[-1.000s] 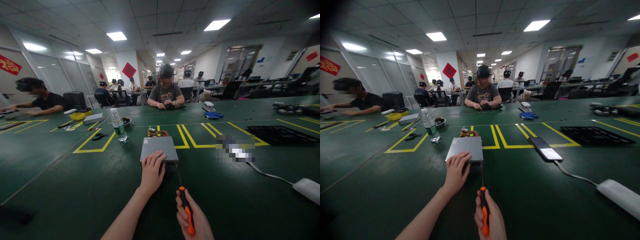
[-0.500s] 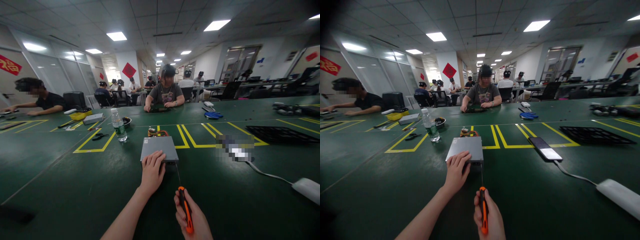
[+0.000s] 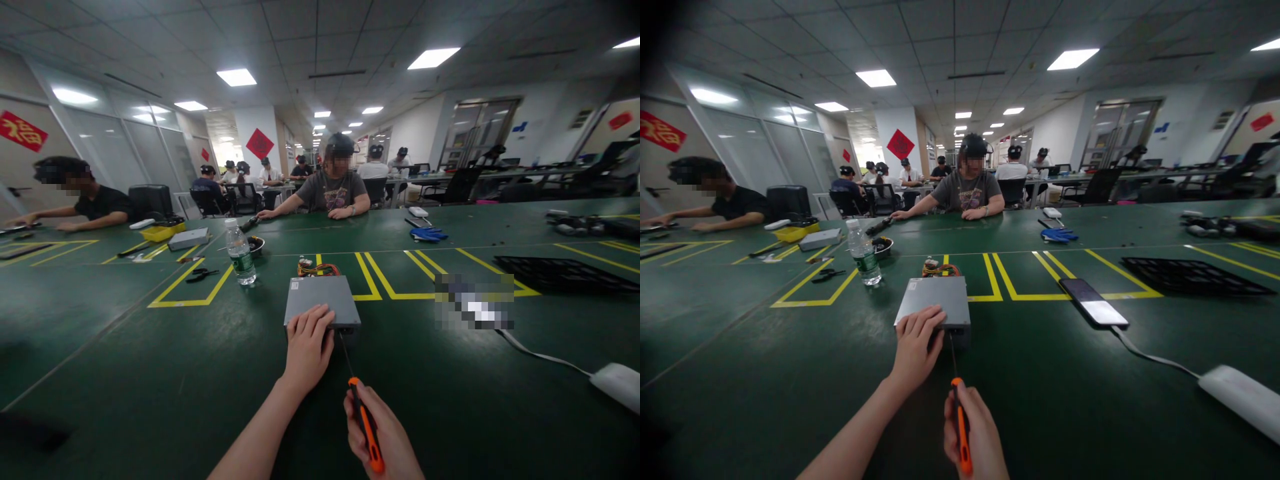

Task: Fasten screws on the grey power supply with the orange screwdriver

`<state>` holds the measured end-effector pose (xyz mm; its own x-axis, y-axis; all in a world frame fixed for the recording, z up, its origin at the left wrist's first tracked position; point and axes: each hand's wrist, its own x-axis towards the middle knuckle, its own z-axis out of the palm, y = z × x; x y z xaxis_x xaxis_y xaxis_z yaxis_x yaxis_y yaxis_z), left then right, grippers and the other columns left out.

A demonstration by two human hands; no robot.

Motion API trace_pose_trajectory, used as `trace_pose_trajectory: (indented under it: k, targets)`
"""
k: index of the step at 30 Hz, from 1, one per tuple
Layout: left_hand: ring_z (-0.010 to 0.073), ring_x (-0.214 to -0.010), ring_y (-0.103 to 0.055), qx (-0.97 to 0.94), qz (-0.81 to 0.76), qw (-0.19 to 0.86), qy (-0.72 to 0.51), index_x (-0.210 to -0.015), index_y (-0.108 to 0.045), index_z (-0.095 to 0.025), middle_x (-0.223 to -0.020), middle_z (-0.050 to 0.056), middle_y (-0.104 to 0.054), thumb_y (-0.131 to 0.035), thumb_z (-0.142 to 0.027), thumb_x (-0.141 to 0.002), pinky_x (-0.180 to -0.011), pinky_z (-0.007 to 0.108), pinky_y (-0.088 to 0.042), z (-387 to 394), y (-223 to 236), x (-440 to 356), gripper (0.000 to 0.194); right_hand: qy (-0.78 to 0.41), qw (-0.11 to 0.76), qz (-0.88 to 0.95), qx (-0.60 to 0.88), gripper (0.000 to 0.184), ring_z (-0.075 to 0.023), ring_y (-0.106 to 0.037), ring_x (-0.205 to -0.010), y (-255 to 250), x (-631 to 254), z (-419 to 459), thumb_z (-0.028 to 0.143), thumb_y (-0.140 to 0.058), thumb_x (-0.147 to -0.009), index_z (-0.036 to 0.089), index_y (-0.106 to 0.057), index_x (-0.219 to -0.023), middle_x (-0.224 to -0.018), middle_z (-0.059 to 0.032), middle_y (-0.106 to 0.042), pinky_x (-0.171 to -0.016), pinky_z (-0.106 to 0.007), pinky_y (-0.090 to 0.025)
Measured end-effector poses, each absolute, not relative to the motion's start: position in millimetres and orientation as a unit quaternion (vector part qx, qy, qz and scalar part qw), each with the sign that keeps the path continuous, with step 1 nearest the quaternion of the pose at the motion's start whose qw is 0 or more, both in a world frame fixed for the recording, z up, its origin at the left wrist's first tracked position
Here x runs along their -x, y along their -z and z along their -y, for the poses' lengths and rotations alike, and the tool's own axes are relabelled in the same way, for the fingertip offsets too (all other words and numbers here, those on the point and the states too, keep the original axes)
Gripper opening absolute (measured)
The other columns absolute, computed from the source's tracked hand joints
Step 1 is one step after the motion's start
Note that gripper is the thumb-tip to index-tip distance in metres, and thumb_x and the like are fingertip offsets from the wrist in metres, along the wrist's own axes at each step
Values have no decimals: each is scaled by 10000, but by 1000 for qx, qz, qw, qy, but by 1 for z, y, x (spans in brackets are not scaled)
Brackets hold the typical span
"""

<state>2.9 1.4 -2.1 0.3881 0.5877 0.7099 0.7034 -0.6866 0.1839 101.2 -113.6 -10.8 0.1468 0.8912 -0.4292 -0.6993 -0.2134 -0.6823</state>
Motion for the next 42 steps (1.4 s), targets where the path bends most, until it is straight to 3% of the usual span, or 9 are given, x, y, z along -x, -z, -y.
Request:
trace_pose_trajectory:
  k: [7, 12, 16, 19, 25, 29, 33, 38, 42]
  targets:
    - [199, -1160, -471, 833, 391, 58, 388, -1166, -512, -250, -1246, 42, -553, -469, -185, -863, -948, 387, -299, -1, 2, -2, 313, -665, 580, 141, 449, 477, -18, -349, -330, 24, -103, 114, 574, -707, -620, 130, -551, -700, -496, 31, -515, -333, -138, -205]
    - [197, -1172, -459, 834, 387, 51, 390, -1168, -505, -257, -1248, 30, -551, -474, -197, -864, -960, 393, -288, -1, 3, -2, 312, -648, 604, 140, 442, 472, -19, -388, -357, 21, -104, 113, 560, -720, -615, 136, -545, -724, -585, 15, -566, -341, -139, -223]
    - [207, -1151, -474, 830, 390, 46, 395, -1162, -517, -254, -1234, 44, -561, -469, -192, -864, -947, 402, -301, -2, 5, -3, 308, -677, 569, 161, 439, 503, -26, -341, -307, 22, -104, 113, 609, -690, -611, 140, -524, -680, -457, 39, -494, -327, -150, -197]
    - [212, -1147, -479, 830, 389, 56, 395, -1162, -521, -253, -1227, 50, -565, -478, -191, -856, -946, 406, -305, -3, 5, -2, 315, -649, 596, 155, 448, 465, -30, -348, -325, 23, -101, 113, 572, -701, -628, 145, -528, -693, -442, 52, -469, -335, -143, -203]
    - [206, -1175, -456, 834, 394, 47, 384, -1170, -506, -256, -1259, 38, -543, -467, -197, -865, -966, 407, -281, -2, 4, -2, 313, -638, 604, 118, 463, 417, -24, -355, -367, 14, -91, 113, 420, -809, -547, 150, -527, -695, -492, 47, -497, -335, -125, -213]
    - [204, -1172, -457, 831, 395, 43, 389, -1166, -507, -255, -1254, 35, -547, -475, -191, -862, -962, 403, -279, -2, 4, -3, 313, -652, 609, 83, 445, 483, -45, -429, -427, 4, -90, 114, 487, -804, -503, 119, -579, -720, -583, -5, -566, -336, -127, -247]
    - [207, -1170, -460, 831, 392, 48, 391, -1155, -515, -251, -1250, 38, -549, -481, -184, -855, -954, 398, -287, -2, 4, -3, 310, -669, 600, 60, 435, 573, -35, -402, -381, -1, -90, 114, 550, -788, -478, 110, -597, -791, -550, -1, -563, -323, -127, -230]
    - [198, -1172, -460, 831, 394, 50, 388, -1166, -508, -256, -1251, 32, -549, -486, -183, -853, -959, 393, -286, -2, 4, -3, 322, -641, 616, 56, 454, 517, -8, -358, -355, 1, -89, 113, 500, -825, -442, 137, -538, -672, -559, 13, -563, -313, -114, -196]
    - [195, -1172, -459, 831, 397, 46, 388, -1165, -509, -256, -1249, 29, -550, -485, -188, -856, -955, 389, -288, -2, 4, -3, 317, -653, 615, 25, 442, 560, -16, -386, -369, 2, -89, 113, 515, -823, -426, 123, -563, -730, -566, 1, -574, -316, -114, -220]
